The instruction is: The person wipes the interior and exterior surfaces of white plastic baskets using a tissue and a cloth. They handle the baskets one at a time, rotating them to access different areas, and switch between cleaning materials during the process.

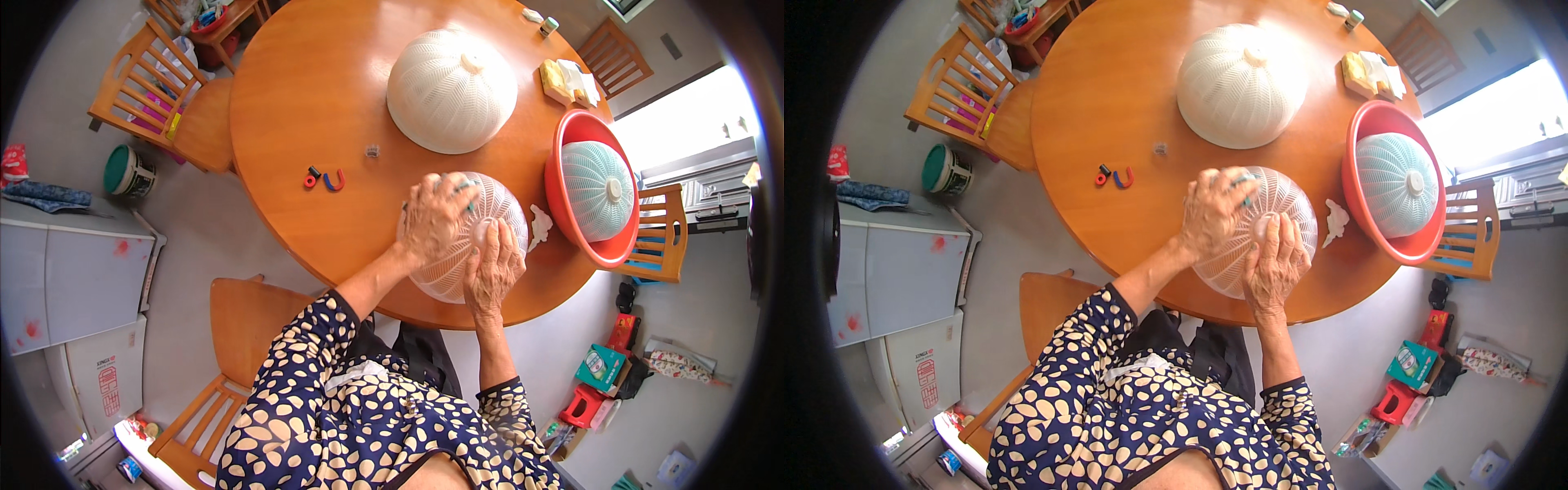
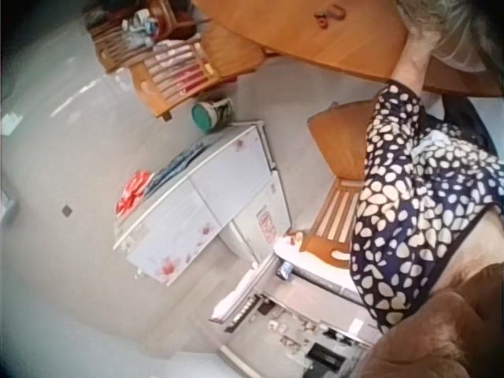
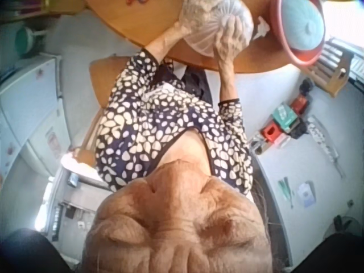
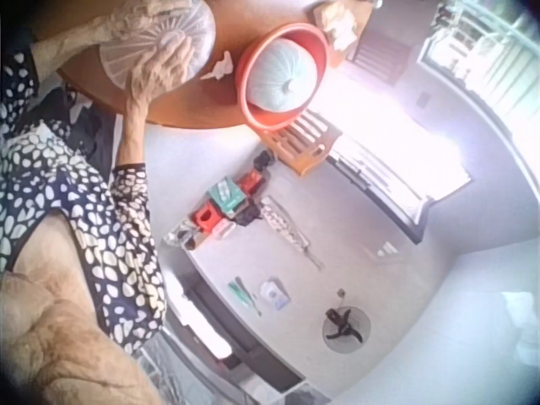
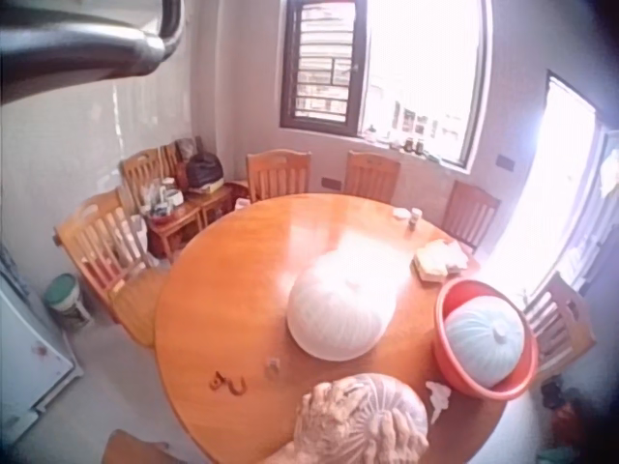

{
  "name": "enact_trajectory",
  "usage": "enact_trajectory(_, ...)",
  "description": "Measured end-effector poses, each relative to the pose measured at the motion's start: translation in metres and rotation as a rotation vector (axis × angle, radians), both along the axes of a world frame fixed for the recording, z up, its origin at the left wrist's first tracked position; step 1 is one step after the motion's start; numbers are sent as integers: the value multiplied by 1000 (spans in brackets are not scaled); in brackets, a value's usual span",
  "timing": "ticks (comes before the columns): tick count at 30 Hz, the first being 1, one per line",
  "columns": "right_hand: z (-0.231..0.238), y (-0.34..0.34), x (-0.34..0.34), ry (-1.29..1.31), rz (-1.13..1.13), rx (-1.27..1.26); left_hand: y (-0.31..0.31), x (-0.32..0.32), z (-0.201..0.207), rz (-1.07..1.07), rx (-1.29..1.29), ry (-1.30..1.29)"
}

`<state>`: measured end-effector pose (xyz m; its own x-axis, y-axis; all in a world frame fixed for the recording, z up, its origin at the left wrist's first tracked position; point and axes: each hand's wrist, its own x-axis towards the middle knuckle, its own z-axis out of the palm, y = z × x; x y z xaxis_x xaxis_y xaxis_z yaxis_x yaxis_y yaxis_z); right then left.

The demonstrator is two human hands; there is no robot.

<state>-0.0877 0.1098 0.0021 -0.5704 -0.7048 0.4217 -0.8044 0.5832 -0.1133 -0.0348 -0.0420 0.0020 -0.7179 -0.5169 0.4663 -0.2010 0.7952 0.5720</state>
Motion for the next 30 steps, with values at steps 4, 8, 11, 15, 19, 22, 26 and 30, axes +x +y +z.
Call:
enact_trajectory(4,1,-3,2,11,-8,-6,-25,-9,-30,83,379,92)
enact_trajectory(8,-3,-3,2,4,-9,-18,-7,16,-34,74,485,264)
enact_trajectory(11,-2,-1,1,10,10,-27,34,38,-20,108,256,193)
enact_trajectory(15,-10,1,-1,20,17,-41,83,60,-14,155,49,110)
enact_trajectory(19,-6,0,-1,-60,54,1,138,72,-31,269,35,48)
enact_trajectory(22,-1,6,-14,-33,144,64,172,73,-49,304,162,121)
enact_trajectory(26,-1,9,-28,5,258,77,164,67,-71,405,141,106)
enact_trajectory(30,-6,10,-33,27,292,36,127,57,-56,391,524,545)
